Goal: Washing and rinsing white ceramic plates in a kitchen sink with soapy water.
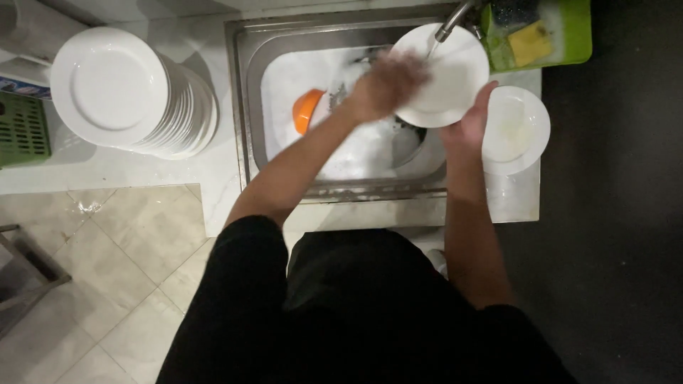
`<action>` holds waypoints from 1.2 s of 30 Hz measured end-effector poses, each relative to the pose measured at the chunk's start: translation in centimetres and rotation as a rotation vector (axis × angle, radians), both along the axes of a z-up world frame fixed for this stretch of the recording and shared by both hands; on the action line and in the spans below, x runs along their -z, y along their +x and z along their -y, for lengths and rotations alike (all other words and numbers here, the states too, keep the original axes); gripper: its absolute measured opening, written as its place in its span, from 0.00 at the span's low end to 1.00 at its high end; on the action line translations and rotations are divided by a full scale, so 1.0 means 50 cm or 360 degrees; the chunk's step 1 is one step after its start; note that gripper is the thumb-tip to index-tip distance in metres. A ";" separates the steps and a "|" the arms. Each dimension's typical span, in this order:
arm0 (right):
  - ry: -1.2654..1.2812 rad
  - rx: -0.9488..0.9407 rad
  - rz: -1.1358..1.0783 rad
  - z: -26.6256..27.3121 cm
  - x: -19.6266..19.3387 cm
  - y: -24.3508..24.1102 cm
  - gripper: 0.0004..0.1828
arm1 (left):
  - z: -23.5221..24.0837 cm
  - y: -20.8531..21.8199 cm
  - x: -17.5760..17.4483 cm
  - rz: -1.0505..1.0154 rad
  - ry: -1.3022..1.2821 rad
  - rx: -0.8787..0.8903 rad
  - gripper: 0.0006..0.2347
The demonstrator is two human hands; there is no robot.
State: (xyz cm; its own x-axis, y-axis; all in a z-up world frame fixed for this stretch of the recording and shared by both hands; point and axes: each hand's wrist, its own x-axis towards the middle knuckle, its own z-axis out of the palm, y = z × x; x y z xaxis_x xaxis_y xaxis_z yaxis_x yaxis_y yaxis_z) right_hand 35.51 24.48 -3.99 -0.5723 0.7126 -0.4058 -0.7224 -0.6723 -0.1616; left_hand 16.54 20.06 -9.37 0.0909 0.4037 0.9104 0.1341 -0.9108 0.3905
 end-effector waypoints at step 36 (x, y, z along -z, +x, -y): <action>0.0607 -0.0138 -0.0239 0.027 0.129 -0.026 0.32 | 0.002 0.061 -0.145 -0.1594 -0.1158 -0.1016 0.16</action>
